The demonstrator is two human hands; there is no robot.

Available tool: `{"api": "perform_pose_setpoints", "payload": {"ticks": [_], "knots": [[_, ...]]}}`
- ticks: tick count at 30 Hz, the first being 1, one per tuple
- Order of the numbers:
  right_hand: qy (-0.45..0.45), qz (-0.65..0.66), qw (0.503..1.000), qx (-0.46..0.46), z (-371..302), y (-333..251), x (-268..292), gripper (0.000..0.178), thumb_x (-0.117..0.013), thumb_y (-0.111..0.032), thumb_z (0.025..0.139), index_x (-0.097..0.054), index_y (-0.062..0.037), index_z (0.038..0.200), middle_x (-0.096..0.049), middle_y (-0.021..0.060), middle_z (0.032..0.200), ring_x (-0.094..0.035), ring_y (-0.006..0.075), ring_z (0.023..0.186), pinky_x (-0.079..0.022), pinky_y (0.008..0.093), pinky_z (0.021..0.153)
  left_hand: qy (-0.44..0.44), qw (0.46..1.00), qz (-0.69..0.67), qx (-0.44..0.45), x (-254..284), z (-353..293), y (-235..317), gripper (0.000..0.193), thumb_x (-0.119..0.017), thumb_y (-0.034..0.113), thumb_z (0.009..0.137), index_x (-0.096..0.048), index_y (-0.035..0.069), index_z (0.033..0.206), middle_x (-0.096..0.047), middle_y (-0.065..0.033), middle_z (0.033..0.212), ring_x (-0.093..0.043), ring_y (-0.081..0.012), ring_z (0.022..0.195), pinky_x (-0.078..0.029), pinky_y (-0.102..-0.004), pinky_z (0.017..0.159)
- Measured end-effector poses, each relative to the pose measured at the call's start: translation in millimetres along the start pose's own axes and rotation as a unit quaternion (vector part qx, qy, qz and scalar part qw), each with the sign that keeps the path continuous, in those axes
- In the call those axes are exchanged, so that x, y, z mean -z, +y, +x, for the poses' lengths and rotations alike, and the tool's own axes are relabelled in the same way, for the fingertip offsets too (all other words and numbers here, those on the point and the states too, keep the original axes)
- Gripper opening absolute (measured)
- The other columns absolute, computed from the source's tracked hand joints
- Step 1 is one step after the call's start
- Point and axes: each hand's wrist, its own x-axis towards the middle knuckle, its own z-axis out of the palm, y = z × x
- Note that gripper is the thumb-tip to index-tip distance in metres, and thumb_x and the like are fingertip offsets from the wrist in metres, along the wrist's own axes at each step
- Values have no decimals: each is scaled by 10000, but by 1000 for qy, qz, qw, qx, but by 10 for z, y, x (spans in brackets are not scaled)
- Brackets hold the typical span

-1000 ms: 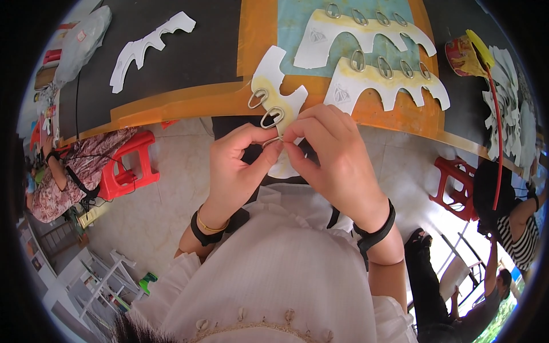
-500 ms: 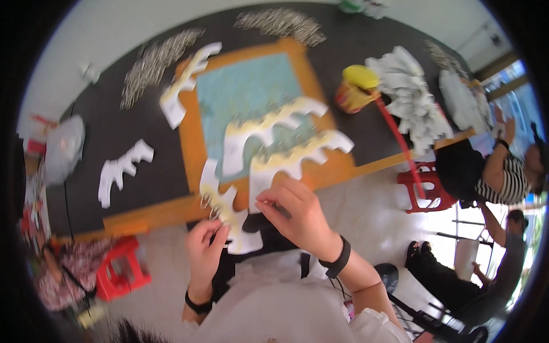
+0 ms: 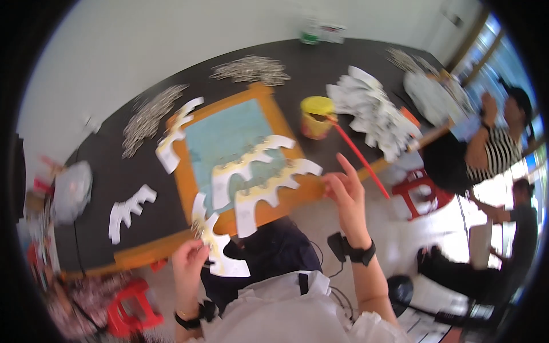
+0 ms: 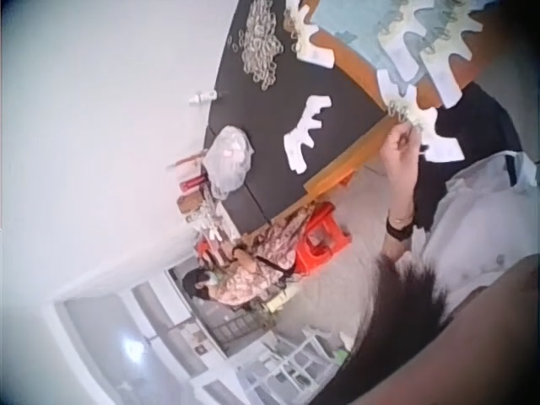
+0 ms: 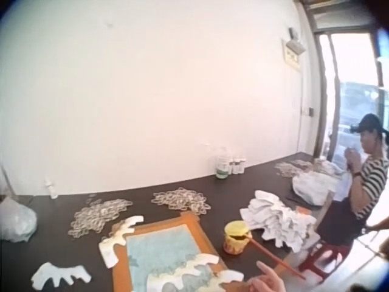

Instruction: Applying adhesive and attaching metal eyelets to white leather shoe components.

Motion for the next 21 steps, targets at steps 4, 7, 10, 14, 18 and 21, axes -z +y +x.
{"api": "perform_pose_setpoints", "payload": {"ticks": [4,7,10,14,18,21], "knots": [[-54,1,998,-12,-185,104,-47,415,-529,-114,920,-446,4,1308,-591,36,888,-525,72,721,-444,211,657,-88,996,-9,-4,70,294,375,228,-632,61,862,-577,-66,1043,-633,-53,916,-596,-83,854,-481,-214,746],[-126,-32,991,-21,-324,141,-326,332,-533,-105,916,-514,12,1227,-591,41,877,-528,84,705,-434,215,649,-101,995,-4,7,113,461,539,217,-620,120,885,-594,-25,1045,-626,-22,879,-574,-49,753,-452,-185,613],[-177,-85,980,8,-410,185,-606,254,-540,-90,911,-571,26,1135,-591,47,847,-526,97,690,-424,223,647,-46,992,-21,-118,81,474,580,228,-606,92,889,-578,-13,1090,-624,-18,890,-582,-55,762,-484,-201,629],[-186,-105,977,11,-442,172,-689,235,-526,-70,914,-576,30,1121,-580,43,816,-519,92,694,-419,218,652,-40,987,24,-157,84,488,597,293,-594,72,890,-530,-14,1163,-625,-29,891,-591,-63,775,-504,-212,624],[-203,-123,971,3,-434,161,-651,228,-515,-57,917,-576,30,1119,-567,34,792,-512,88,701,-413,214,655,-93,986,116,-73,232,766,350,402,-599,53,872,-451,-21,1237,-621,-70,894,-610,-88,720,-510,-241,584],[-187,-135,973,7,-435,151,-631,227,-515,-59,918,-576,28,1118,-565,33,789,-511,88,701,-413,214,658,-52,964,241,-103,233,830,373,345,-565,37,868,-469,-24,1195,-607,-105,895,-639,-161,715,-509,-275,617]]}}
